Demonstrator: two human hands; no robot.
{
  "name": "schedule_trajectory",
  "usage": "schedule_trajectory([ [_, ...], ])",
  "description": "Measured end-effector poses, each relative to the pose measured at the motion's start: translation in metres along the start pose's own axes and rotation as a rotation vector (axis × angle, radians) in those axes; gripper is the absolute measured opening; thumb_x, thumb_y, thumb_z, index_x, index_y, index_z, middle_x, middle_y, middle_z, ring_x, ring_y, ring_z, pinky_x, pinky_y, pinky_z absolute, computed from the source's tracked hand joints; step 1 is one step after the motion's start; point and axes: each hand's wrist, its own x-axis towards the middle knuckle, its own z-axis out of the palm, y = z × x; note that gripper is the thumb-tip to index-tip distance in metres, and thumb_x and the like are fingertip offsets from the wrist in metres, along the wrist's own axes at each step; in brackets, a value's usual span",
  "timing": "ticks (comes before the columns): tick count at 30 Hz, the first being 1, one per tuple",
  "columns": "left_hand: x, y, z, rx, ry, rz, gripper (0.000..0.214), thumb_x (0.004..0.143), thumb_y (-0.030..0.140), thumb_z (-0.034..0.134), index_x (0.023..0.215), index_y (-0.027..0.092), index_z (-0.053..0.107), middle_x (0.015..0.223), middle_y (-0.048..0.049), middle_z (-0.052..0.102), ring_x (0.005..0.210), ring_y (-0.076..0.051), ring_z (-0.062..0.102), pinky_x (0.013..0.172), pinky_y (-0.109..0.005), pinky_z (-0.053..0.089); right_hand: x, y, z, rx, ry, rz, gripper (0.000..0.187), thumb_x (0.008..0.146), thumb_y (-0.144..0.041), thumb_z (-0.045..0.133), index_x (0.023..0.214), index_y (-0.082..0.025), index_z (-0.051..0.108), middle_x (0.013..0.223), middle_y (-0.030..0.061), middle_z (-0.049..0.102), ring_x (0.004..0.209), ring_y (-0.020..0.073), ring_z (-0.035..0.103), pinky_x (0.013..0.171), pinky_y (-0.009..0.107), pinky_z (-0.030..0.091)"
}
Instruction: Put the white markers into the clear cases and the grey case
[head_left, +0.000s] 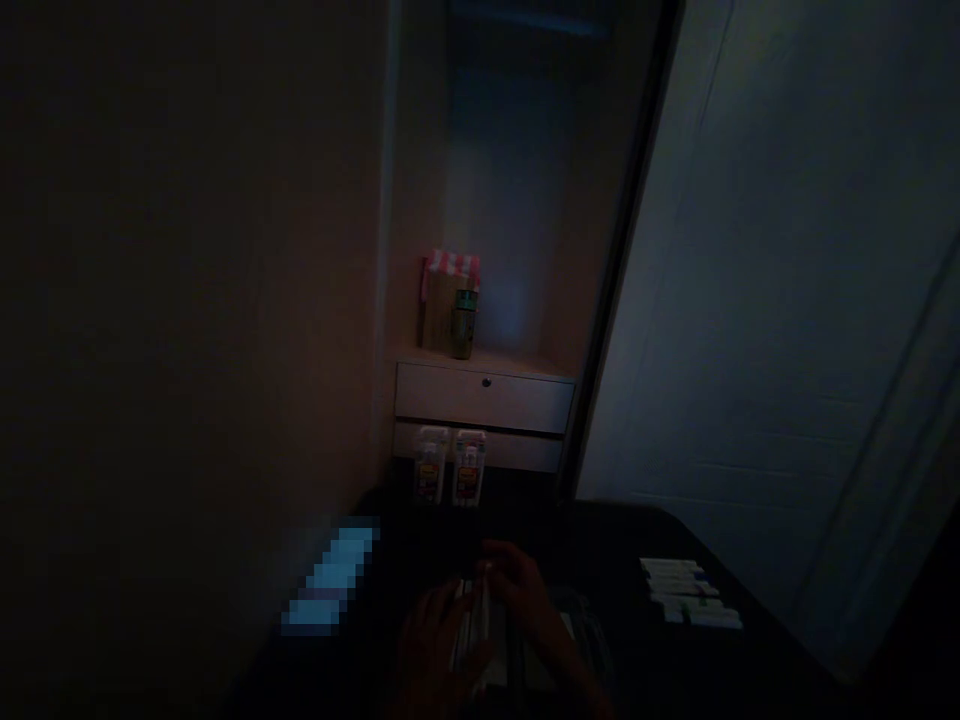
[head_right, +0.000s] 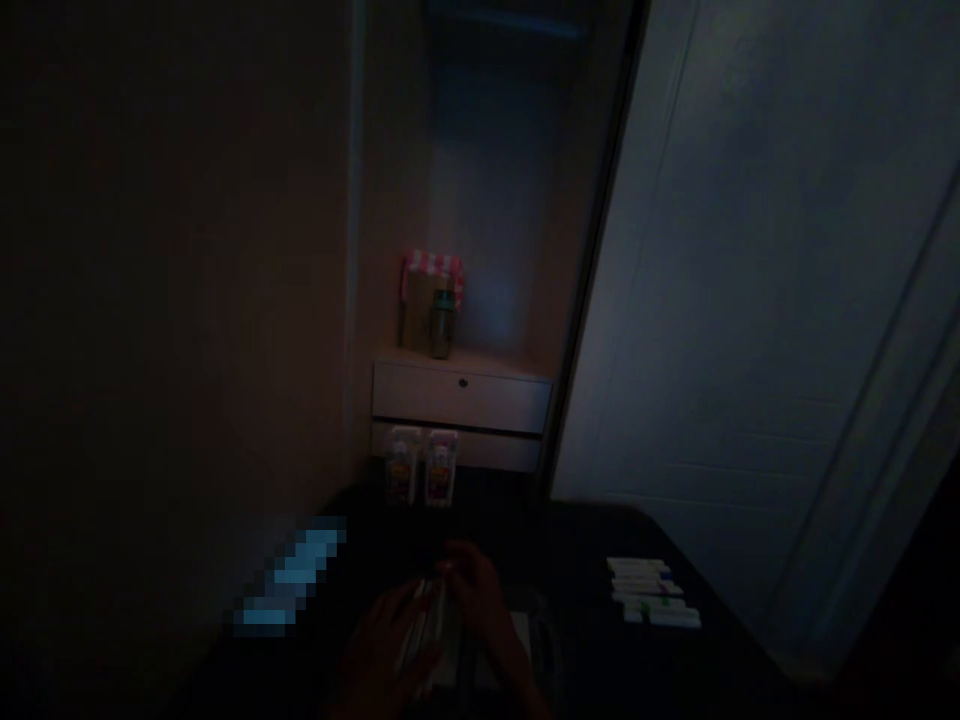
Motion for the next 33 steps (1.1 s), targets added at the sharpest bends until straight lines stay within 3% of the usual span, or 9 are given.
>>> schedule_trajectory([
  [4, -0.001, -0.001, 0.000, -0.015, 0.020, 0.009, 0.052, 0.094, 0.048, 0.063, 0.143, 0.033, 0.063, 0.154, -0.0081, 0.058, 0.142, -0.033, 0.052, 0.117, -0.054, 0.044, -0.002, -0.001, 0.001, -0.052, -0.039, -0.022, 0.047, 0.085, -0.053, 0.067, 0.118, -0.021, 0.072, 0.106, 0.0128, 0.081, 0.103, 0.0316, 0.075, 0.094, 0.050, 0.057],
  [8, 0.000, -0.003, 0.003, 0.005, 0.018, -0.017, 0.054, 0.089, 0.046, 0.069, 0.141, 0.031, 0.065, 0.153, -0.0094, 0.059, 0.141, -0.035, 0.053, 0.116, -0.054, 0.045, -0.003, -0.002, 0.002, -0.281, -0.043, -0.060, 0.031, 0.090, -0.038, 0.059, 0.108, -0.021, 0.077, 0.108, 0.0117, 0.080, 0.105, 0.0305, 0.074, 0.096, 0.045, 0.055],
  [15, 0.004, -0.001, 0.004, 0.019, -0.033, -0.070, 0.060, 0.084, 0.039, 0.071, 0.143, 0.030, 0.064, 0.156, -0.0086, 0.056, 0.144, -0.034, 0.050, 0.119, -0.052, 0.042, -0.011, 0.005, -0.001, -0.571, -0.001, -0.063, 0.031, 0.091, -0.020, 0.054, 0.109, -0.022, 0.079, 0.109, 0.0107, 0.080, 0.105, 0.0284, 0.073, 0.093, 0.037, 0.054],
  [23, 0.005, 0.008, -0.005, 0.017, -0.090, -0.120, 0.066, 0.083, 0.041, 0.068, 0.147, 0.027, 0.060, 0.160, -0.0091, 0.051, 0.148, -0.035, 0.045, 0.120, -0.051, 0.039, -0.018, 0.005, 0.000, -0.624, -0.065, -0.171, 0.047, 0.080, -0.004, 0.051, 0.114, -0.023, 0.077, 0.116, 0.0106, 0.076, 0.110, 0.0255, 0.071, 0.099, 0.037, 0.053],
  [30, 0.002, 0.002, 0.001, -0.009, -0.023, -0.070, 0.061, 0.087, 0.046, 0.067, 0.144, 0.029, 0.062, 0.156, -0.0108, 0.055, 0.144, -0.036, 0.050, 0.117, -0.053, 0.042, -0.023, -0.016, -0.011, -0.642, -0.250, -0.087, 0.062, 0.071, -0.006, 0.059, 0.131, -0.020, 0.070, 0.131, 0.0138, 0.070, 0.125, 0.0287, 0.065, 0.108, 0.039, 0.049],
  [33, 0.001, -0.001, 0.003, -0.002, -0.019, -0.047, 0.061, 0.087, 0.048, 0.068, 0.145, 0.029, 0.062, 0.156, -0.0118, 0.056, 0.143, -0.036, 0.050, 0.117, -0.054, 0.042, -0.026, -0.021, -0.012, -0.640, -0.269, -0.073, 0.061, 0.071, -0.006, 0.060, 0.130, -0.019, 0.071, 0.130, 0.0143, 0.070, 0.124, 0.0289, 0.065, 0.108, 0.039, 0.049],
])
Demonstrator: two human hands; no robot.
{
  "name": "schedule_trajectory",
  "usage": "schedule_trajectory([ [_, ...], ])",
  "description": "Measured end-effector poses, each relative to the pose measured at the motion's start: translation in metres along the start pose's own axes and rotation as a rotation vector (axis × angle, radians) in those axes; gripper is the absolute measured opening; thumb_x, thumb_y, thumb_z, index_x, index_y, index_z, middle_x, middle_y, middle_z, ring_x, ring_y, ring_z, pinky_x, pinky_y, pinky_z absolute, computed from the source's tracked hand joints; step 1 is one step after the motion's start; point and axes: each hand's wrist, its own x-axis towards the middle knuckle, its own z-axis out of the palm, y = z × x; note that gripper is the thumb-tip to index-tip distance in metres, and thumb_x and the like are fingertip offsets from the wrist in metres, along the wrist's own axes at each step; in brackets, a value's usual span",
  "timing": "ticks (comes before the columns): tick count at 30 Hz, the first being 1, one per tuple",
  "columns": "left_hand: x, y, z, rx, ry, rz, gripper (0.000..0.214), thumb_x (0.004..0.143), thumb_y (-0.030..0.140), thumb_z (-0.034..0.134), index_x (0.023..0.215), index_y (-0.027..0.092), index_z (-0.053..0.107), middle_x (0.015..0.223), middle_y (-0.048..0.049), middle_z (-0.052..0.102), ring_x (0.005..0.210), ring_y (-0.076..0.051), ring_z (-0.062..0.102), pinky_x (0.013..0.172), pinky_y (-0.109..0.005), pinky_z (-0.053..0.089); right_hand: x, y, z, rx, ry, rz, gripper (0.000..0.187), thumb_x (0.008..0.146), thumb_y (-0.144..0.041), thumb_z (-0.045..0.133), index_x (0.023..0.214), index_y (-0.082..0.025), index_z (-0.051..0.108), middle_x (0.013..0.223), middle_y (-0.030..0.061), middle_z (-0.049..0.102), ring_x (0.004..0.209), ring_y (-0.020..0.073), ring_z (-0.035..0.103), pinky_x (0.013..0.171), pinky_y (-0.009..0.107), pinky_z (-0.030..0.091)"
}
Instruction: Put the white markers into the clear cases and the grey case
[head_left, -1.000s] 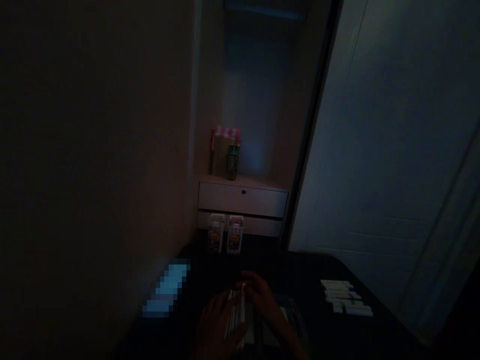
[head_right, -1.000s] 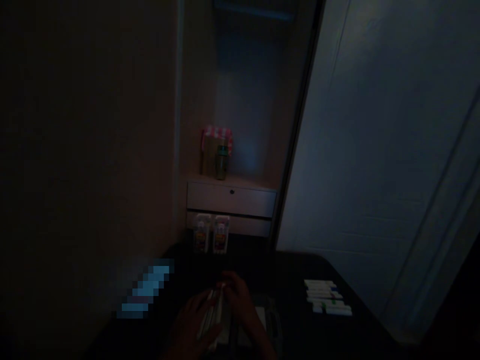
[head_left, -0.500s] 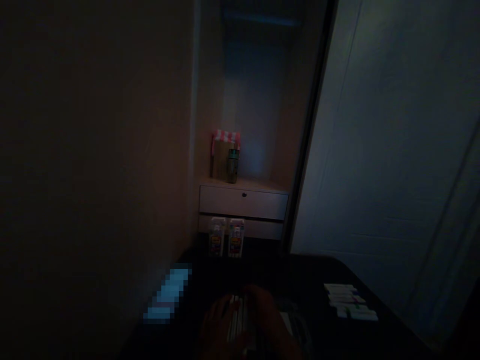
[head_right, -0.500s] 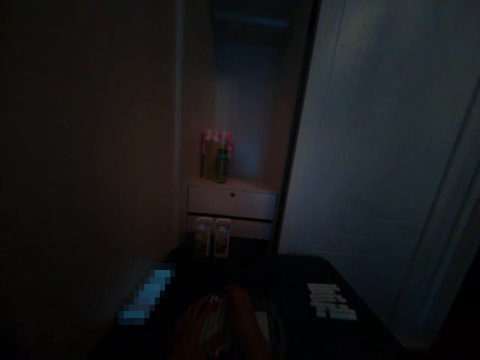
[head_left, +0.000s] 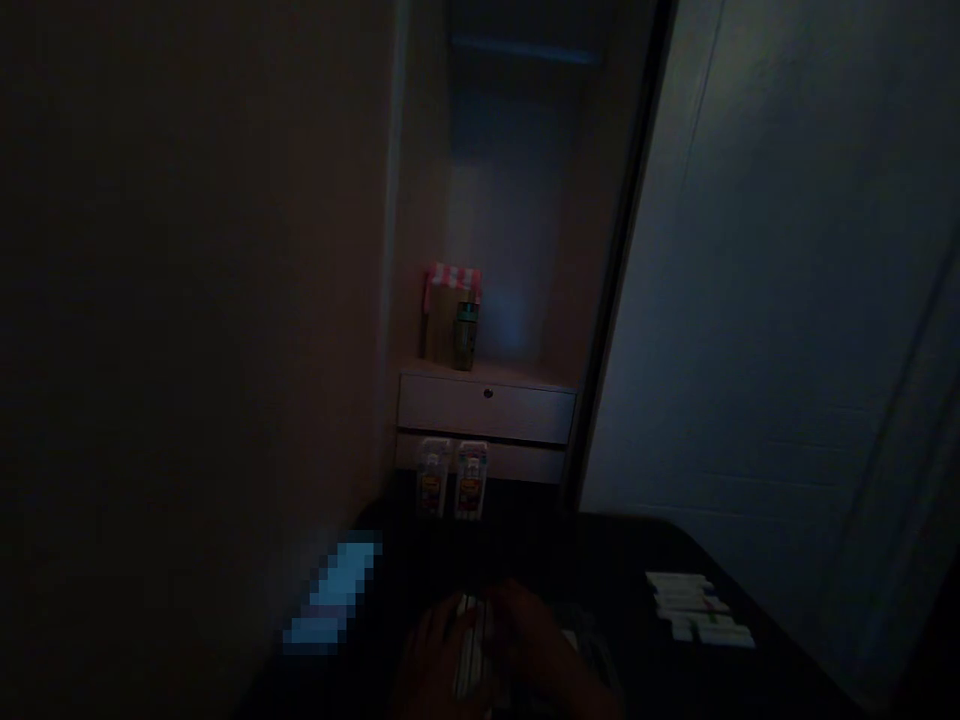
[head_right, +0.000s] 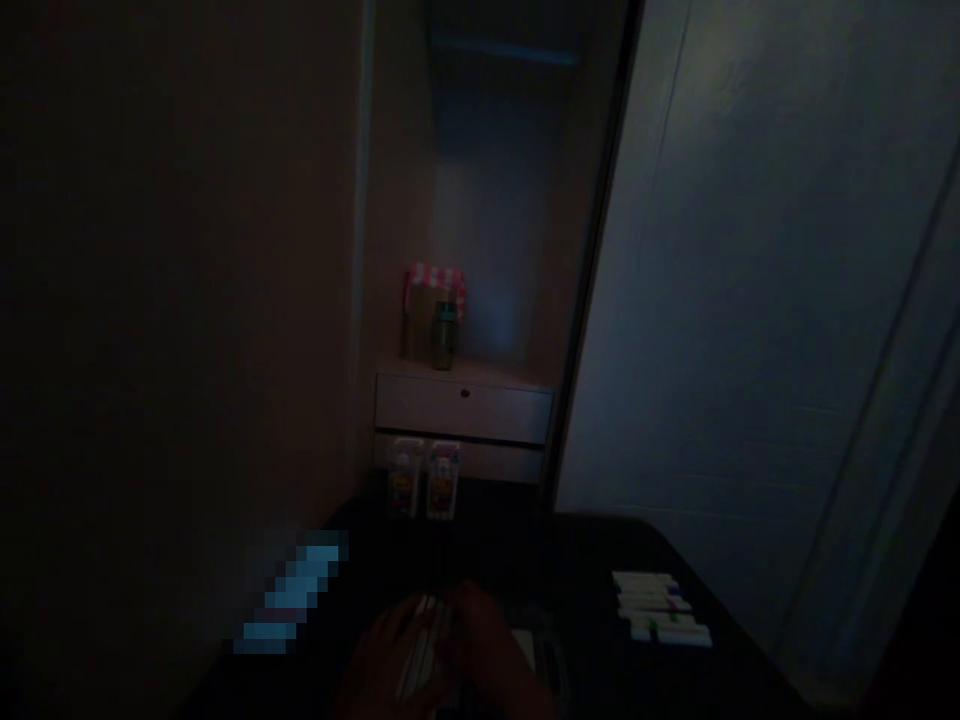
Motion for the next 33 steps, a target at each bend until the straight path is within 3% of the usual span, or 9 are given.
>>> schedule_trajectory([
  [4, 0.002, -0.001, 0.001, 0.014, -0.003, 0.024, 0.058, 0.091, 0.048, 0.064, 0.147, 0.033, 0.060, 0.157, -0.0097, 0.054, 0.145, -0.034, 0.049, 0.118, -0.055, 0.041, -0.009, -0.010, -0.001, 0.039, 0.040, -0.040, 0.057, 0.076, -0.007, 0.063, 0.131, -0.024, 0.071, 0.133, 0.0117, 0.070, 0.127, 0.0286, 0.063, 0.111, 0.039, 0.048],
  [9, 0.003, 0.005, -0.002, 0.068, 0.020, 0.048, 0.044, 0.091, 0.045, 0.065, 0.134, 0.038, 0.070, 0.152, -0.0066, 0.059, 0.141, -0.034, 0.052, 0.116, -0.055, 0.043, -0.039, -0.009, -0.027, -0.004, 0.391, -0.061, 0.035, 0.095, -0.023, 0.057, 0.127, -0.027, 0.072, 0.124, 0.0092, 0.073, 0.119, 0.0267, 0.066, 0.106, 0.041, 0.052],
  [13, 0.002, 0.008, -0.003, 0.069, 0.029, 0.058, 0.043, 0.094, 0.045, 0.062, 0.135, 0.038, 0.069, 0.154, -0.0064, 0.056, 0.142, -0.033, 0.051, 0.117, -0.054, 0.042, -0.077, 0.030, -0.072, -0.210, 0.584, 0.025, 0.033, 0.095, -0.018, 0.049, 0.118, -0.023, 0.073, 0.113, 0.0109, 0.073, 0.105, 0.0258, 0.069, 0.095, 0.040, 0.056],
  [16, 0.001, 0.008, -0.002, 0.073, 0.040, 0.044, 0.043, 0.093, 0.045, 0.064, 0.134, 0.036, 0.070, 0.153, -0.0070, 0.057, 0.141, -0.034, 0.051, 0.117, -0.054, 0.042, -0.104, 0.072, -0.098, -0.440, 0.693, 0.176, 0.037, 0.094, -0.015, 0.044, 0.117, -0.018, 0.073, 0.109, 0.0156, 0.073, 0.107, 0.0294, 0.068, 0.098, 0.045, 0.054],
  [19, 0.002, 0.007, -0.001, 0.072, 0.037, 0.044, 0.043, 0.092, 0.046, 0.064, 0.134, 0.035, 0.071, 0.152, -0.0070, 0.057, 0.141, -0.034, 0.052, 0.117, -0.054, 0.042, -0.121, 0.105, -0.108, -0.587, 0.673, 0.281, 0.044, 0.091, -0.010, 0.042, 0.123, -0.015, 0.071, 0.124, 0.0183, 0.070, 0.116, 0.0302, 0.066, 0.102, 0.044, 0.052],
  [22, 0.002, 0.006, -0.001, 0.075, 0.032, 0.039, 0.042, 0.092, 0.047, 0.064, 0.132, 0.036, 0.072, 0.152, -0.0066, 0.058, 0.139, -0.034, 0.053, 0.116, -0.053, 0.043, -0.127, 0.122, -0.104, -0.661, 0.608, 0.357, 0.046, 0.092, -0.010, 0.042, 0.127, -0.013, 0.070, 0.126, 0.0204, 0.069, 0.113, 0.0316, 0.067, 0.098, 0.044, 0.053],
  [28, 0.002, 0.006, -0.001, 0.085, 0.047, 0.061, 0.043, 0.093, 0.045, 0.063, 0.135, 0.036, 0.070, 0.151, -0.0066, 0.058, 0.139, -0.033, 0.053, 0.116, -0.053, 0.042, -0.126, 0.127, -0.093, -0.707, 0.597, 0.391, 0.053, 0.085, -0.001, 0.043, 0.126, -0.016, 0.073, 0.123, 0.0183, 0.071, 0.104, 0.0292, 0.069, 0.096, 0.042, 0.053],
  [33, 0.000, 0.009, -0.004, 0.085, 0.013, 0.044, 0.045, 0.095, 0.048, 0.060, 0.138, 0.037, 0.068, 0.153, -0.0065, 0.055, 0.142, -0.033, 0.050, 0.116, -0.052, 0.042, -0.134, 0.128, -0.098, -0.632, 0.489, 0.293, 0.056, 0.082, 0.001, 0.042, 0.120, -0.019, 0.077, 0.123, 0.0161, 0.072, 0.113, 0.0276, 0.069, 0.099, 0.038, 0.054],
])
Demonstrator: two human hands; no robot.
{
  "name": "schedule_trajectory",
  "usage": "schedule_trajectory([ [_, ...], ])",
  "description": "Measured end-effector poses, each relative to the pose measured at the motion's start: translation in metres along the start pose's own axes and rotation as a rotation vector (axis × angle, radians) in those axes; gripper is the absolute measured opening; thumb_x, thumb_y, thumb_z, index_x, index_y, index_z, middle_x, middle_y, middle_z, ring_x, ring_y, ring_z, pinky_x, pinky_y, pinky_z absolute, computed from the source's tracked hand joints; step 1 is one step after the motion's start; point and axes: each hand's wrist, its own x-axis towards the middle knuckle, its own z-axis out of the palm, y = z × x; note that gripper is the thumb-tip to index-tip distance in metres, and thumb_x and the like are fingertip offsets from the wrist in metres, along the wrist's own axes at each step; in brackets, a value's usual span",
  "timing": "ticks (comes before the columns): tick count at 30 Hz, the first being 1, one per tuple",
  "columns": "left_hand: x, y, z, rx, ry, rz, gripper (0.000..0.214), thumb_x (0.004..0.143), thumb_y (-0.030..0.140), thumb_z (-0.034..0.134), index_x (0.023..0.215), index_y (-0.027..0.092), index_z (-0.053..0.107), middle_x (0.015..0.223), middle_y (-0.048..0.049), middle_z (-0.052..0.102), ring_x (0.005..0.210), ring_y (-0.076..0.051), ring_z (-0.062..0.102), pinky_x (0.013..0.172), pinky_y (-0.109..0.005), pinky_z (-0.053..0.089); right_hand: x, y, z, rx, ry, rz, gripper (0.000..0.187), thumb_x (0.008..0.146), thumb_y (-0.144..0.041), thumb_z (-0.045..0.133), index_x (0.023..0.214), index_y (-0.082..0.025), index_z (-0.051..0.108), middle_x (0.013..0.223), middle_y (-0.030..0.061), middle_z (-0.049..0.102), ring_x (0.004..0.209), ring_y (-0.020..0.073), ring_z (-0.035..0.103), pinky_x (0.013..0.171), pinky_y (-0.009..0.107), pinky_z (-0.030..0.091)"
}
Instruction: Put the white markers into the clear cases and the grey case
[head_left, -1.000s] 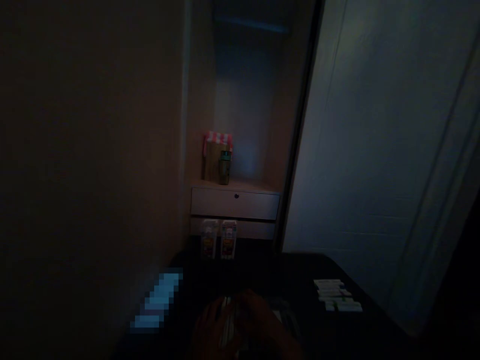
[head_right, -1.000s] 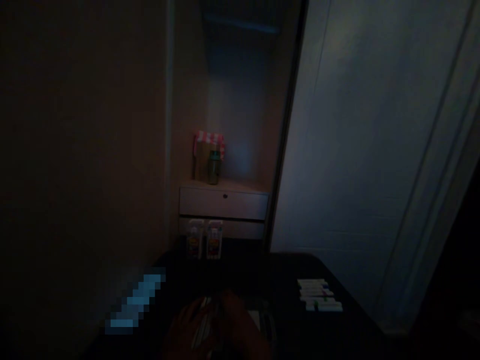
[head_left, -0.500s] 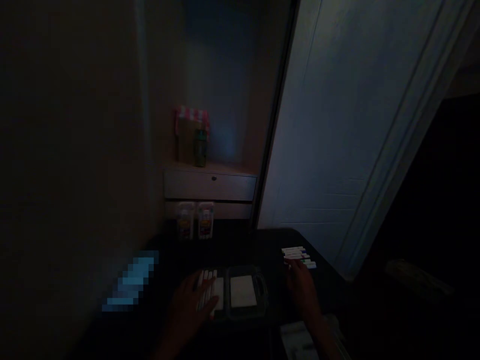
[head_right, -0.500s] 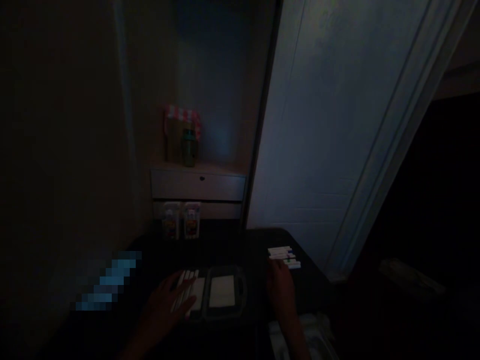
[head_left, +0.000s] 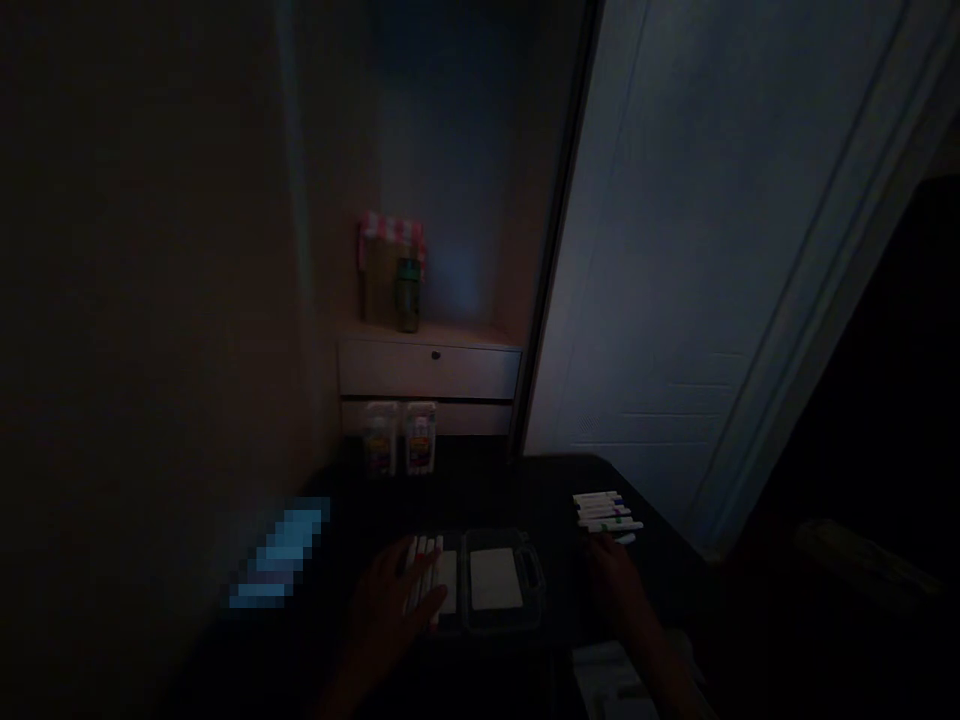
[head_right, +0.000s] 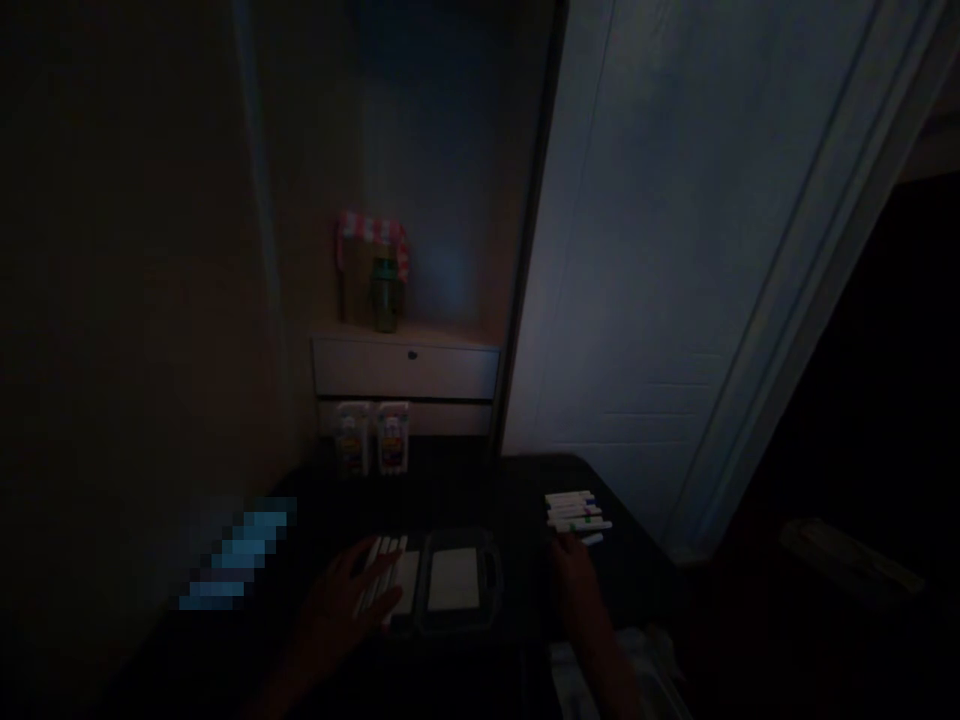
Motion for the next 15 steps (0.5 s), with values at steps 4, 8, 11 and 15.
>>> schedule_trajectory([
  [4, -0.001, 0.000, 0.000, 0.006, 0.005, 0.012, 0.042, 0.098, 0.043, 0.056, 0.139, 0.037, 0.067, 0.153, -0.0069, 0.055, 0.142, -0.031, 0.050, 0.118, -0.051, 0.041, -0.001, 0.015, -0.004, -0.028, -0.120, -0.005, 0.046, 0.087, -0.005, 0.046, 0.118, -0.016, 0.078, 0.125, 0.0184, 0.072, 0.112, 0.0287, 0.070, 0.097, 0.037, 0.054],
  [8, -0.003, -0.002, 0.003, -0.002, 0.034, 0.025, 0.041, 0.098, 0.041, 0.057, 0.137, 0.036, 0.068, 0.151, -0.0079, 0.057, 0.139, -0.033, 0.052, 0.115, -0.052, 0.043, -0.002, 0.026, -0.003, -0.029, -0.214, -0.036, 0.038, 0.092, -0.012, 0.047, 0.110, -0.018, 0.080, 0.113, 0.0166, 0.075, 0.101, 0.0283, 0.073, 0.088, 0.036, 0.056],
  [11, -0.004, -0.004, 0.004, -0.028, 0.062, 0.031, 0.041, 0.097, 0.040, 0.059, 0.137, 0.035, 0.068, 0.151, -0.0077, 0.057, 0.139, -0.033, 0.052, 0.116, -0.052, 0.043, -0.004, 0.028, -0.002, -0.063, -0.157, -0.142, 0.036, 0.092, -0.012, 0.049, 0.106, -0.023, 0.080, 0.106, 0.0136, 0.076, 0.097, 0.0284, 0.071, 0.084, 0.036, 0.055],
  [15, -0.005, -0.005, 0.004, -0.059, 0.055, 0.022, 0.041, 0.096, 0.039, 0.061, 0.137, 0.037, 0.068, 0.151, -0.0060, 0.057, 0.140, -0.032, 0.051, 0.116, -0.053, 0.042, 0.010, 0.011, -0.011, -0.099, 0.050, -0.227, 0.033, 0.093, -0.013, 0.049, 0.106, -0.025, 0.076, 0.106, 0.0133, 0.076, 0.095, 0.0305, 0.068, 0.081, 0.040, 0.053],
])
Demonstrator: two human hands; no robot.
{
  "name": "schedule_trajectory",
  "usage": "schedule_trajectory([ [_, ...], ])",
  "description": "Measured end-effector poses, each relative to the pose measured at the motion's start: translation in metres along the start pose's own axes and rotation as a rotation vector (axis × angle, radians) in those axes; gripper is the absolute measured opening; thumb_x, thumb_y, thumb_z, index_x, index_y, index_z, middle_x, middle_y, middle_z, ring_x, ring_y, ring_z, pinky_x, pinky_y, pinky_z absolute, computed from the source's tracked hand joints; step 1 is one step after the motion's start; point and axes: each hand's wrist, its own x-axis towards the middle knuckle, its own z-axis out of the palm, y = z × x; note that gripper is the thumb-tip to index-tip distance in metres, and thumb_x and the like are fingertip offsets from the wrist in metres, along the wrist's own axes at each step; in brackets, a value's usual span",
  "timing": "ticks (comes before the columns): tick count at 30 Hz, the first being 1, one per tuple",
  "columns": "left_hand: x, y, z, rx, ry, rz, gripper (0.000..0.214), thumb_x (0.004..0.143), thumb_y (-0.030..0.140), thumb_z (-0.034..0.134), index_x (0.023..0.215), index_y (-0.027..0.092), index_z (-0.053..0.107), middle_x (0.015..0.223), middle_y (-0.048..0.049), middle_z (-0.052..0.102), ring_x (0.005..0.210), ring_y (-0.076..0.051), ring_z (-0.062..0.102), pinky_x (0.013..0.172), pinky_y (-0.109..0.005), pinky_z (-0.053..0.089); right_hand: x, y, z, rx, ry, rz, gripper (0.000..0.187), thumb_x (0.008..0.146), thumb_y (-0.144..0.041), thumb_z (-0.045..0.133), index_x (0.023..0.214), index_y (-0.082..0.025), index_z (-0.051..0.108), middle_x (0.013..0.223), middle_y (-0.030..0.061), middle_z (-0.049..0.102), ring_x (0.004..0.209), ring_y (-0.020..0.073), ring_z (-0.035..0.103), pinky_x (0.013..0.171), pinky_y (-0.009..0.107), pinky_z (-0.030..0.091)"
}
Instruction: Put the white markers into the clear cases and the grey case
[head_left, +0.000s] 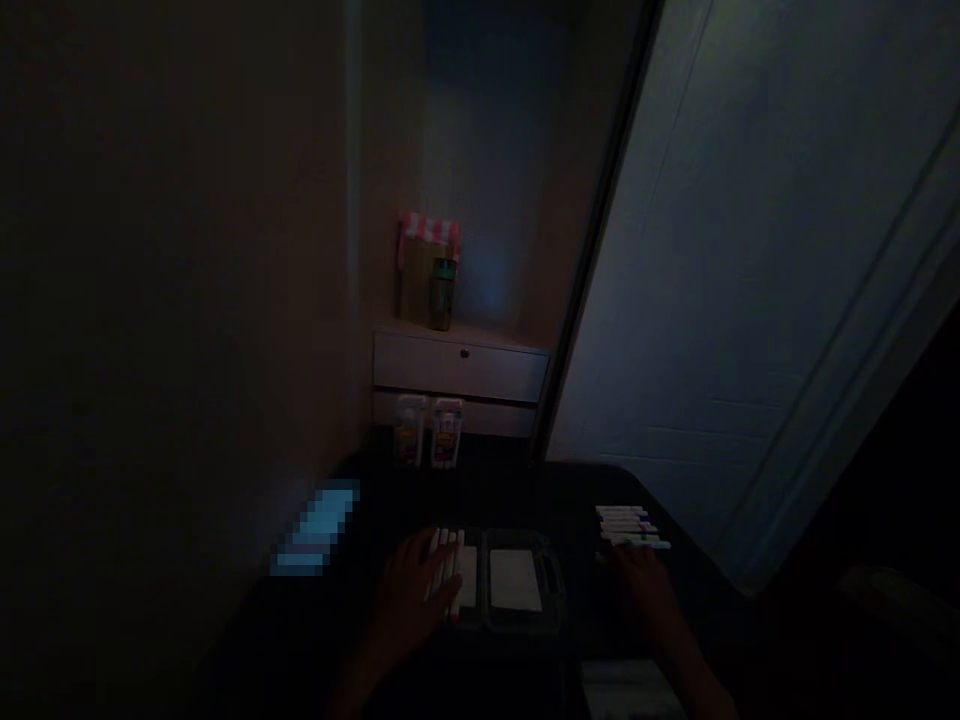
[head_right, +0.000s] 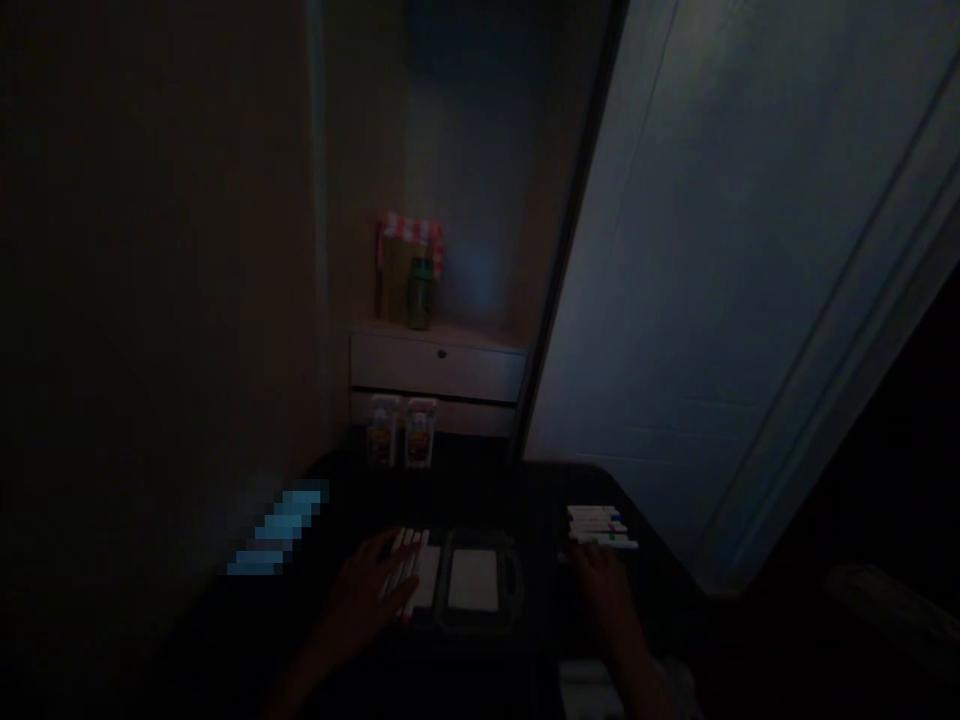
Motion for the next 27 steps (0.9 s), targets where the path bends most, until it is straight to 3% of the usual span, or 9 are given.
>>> schedule_trajectory([
  [4, 0.000, -0.001, 0.001, -0.011, 0.010, -0.001, 0.041, 0.096, 0.040, 0.060, 0.136, 0.036, 0.068, 0.152, -0.0057, 0.056, 0.140, -0.032, 0.050, 0.116, -0.052, 0.042, 0.055, -0.046, -0.039, 0.293, 0.277, 0.043, 0.027, 0.102, -0.031, 0.045, 0.107, -0.022, 0.069, 0.103, 0.0144, 0.074, 0.097, 0.0304, 0.067, 0.088, 0.045, 0.052],
  [9, -0.001, 0.003, -0.003, -0.004, -0.013, -0.017, 0.042, 0.096, 0.039, 0.061, 0.137, 0.037, 0.067, 0.152, -0.0051, 0.056, 0.140, -0.031, 0.050, 0.116, -0.053, 0.041, 0.129, -0.130, -0.103, 0.867, 0.389, 0.170, 0.034, 0.102, -0.050, 0.050, 0.116, -0.021, 0.062, 0.106, 0.0100, 0.075, 0.092, 0.0230, 0.070, 0.082, 0.037, 0.054],
  [12, 0.000, 0.007, -0.008, -0.004, -0.041, -0.025, 0.042, 0.096, 0.038, 0.062, 0.138, 0.034, 0.067, 0.151, -0.0062, 0.057, 0.140, -0.031, 0.051, 0.117, -0.050, 0.042, 0.144, -0.172, -0.118, 1.128, 0.522, 0.236, 0.034, 0.098, -0.050, 0.058, 0.115, -0.021, 0.064, 0.104, 0.0085, 0.076, 0.096, 0.0219, 0.070, 0.080, 0.034, 0.054],
  [14, 0.000, 0.008, -0.010, 0.003, -0.052, -0.027, 0.041, 0.096, 0.039, 0.062, 0.137, 0.032, 0.068, 0.153, -0.0071, 0.056, 0.141, -0.031, 0.050, 0.117, -0.050, 0.041, 0.141, -0.193, -0.112, 1.293, 0.545, 0.337, 0.041, 0.095, -0.049, 0.061, 0.125, -0.021, 0.062, 0.101, 0.0072, 0.077, 0.092, 0.0215, 0.071, 0.076, 0.033, 0.054],
  [17, 0.000, 0.006, -0.009, 0.018, -0.044, -0.020, 0.042, 0.097, 0.040, 0.061, 0.138, 0.031, 0.067, 0.152, -0.0082, 0.056, 0.140, -0.031, 0.050, 0.117, -0.051, 0.041, 0.127, -0.212, -0.090, 1.458, 0.367, 0.390, 0.054, 0.092, -0.048, 0.066, 0.138, -0.023, 0.057, 0.096, 0.0054, 0.078, 0.082, 0.0206, 0.071, 0.070, 0.032, 0.054],
  [22, -0.001, 0.003, -0.005, -0.001, -0.023, -0.007, 0.043, 0.097, 0.042, 0.060, 0.138, 0.032, 0.066, 0.151, -0.0079, 0.057, 0.140, -0.031, 0.050, 0.117, -0.052, 0.041, 0.111, -0.215, -0.044, 1.522, 0.027, 0.326, 0.041, 0.087, -0.046, 0.065, 0.120, -0.022, 0.069, 0.095, 0.0055, 0.077, 0.080, 0.0205, 0.070, 0.070, 0.031, 0.055],
  [27, -0.001, 0.002, -0.004, -0.029, -0.003, -0.002, 0.041, 0.101, 0.042, 0.054, 0.139, 0.033, 0.064, 0.150, -0.0064, 0.058, 0.139, -0.029, 0.051, 0.117, -0.051, 0.041, 0.102, -0.204, -0.004, 1.482, -0.149, 0.318, 0.037, 0.085, -0.042, 0.060, 0.114, -0.021, 0.069, 0.089, 0.0043, 0.076, 0.077, 0.0194, 0.068, 0.066, 0.029, 0.052],
])
